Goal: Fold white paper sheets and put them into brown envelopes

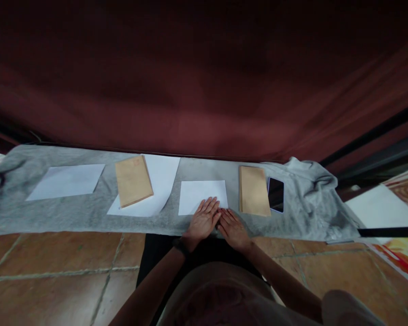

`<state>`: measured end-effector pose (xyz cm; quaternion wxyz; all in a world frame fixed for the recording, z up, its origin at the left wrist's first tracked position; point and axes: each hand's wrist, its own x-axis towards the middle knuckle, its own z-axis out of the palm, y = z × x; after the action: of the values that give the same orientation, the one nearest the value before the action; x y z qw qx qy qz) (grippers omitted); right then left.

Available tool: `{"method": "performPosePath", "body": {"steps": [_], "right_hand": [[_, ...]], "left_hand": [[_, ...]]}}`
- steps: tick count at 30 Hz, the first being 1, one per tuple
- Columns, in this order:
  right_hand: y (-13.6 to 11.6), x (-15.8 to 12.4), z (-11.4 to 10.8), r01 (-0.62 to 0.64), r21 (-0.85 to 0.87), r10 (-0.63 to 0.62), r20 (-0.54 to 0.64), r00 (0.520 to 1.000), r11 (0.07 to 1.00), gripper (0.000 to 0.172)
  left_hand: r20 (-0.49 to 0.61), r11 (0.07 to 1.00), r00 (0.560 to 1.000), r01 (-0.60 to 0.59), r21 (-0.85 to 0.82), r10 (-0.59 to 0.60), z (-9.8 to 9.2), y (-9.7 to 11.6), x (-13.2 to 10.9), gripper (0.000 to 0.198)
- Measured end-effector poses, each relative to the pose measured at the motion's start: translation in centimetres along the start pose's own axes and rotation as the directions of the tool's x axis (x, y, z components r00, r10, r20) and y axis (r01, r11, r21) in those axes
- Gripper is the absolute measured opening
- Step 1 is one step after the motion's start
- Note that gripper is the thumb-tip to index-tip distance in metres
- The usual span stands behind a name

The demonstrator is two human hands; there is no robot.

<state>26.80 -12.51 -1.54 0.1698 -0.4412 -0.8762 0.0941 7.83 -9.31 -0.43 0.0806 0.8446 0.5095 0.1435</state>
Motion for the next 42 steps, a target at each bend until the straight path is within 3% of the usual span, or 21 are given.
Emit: {"method": "performPosePath", "body": {"steps": [5,10,19,23,32,42], "right_hand": [[0.4,0.2,0.6,-0.001,0.006,0.001,-0.074,0.997,1.0,0.038],[0.3,0.3,0.7,0.005,0.017,-0.003,-0.099,0.995,1.0,0.042],[0.3,0.5,0.3,-0.007,0.073,0.012,-0.077,0.997,0.997,0.047],[0.9,0.4,0.4,-0.036,0.156,0.051,-0.097,0.994,0.987,0.041],[0.8,0.3,0.1,-0.151,0.317,0.189,-0.093,0.978,0.937,0.039],[0.9,-0.1,0.4,-0.149,0.428,0.268,-0.232,0.935,0.891,0.026]], "left_hand": [[0.048,0.997,0.996,-0.077,0.006,0.076,0.8,-0.6,3.7,0.054],[0.04,0.997,0.996,-0.08,0.022,0.08,1.8,-1.2,6.7,0.055],[0.013,0.998,0.999,-0.047,0.029,0.047,2.2,-2.4,9.9,0.058],[0.004,0.998,0.998,-0.06,0.024,0.06,2.1,-2.2,8.9,0.056],[0.073,0.989,0.987,-0.143,-0.025,0.144,0.9,-0.6,4.0,0.052],[0.06,0.969,0.967,-0.243,-0.054,0.246,0.4,-0.5,0.2,0.053]]}}
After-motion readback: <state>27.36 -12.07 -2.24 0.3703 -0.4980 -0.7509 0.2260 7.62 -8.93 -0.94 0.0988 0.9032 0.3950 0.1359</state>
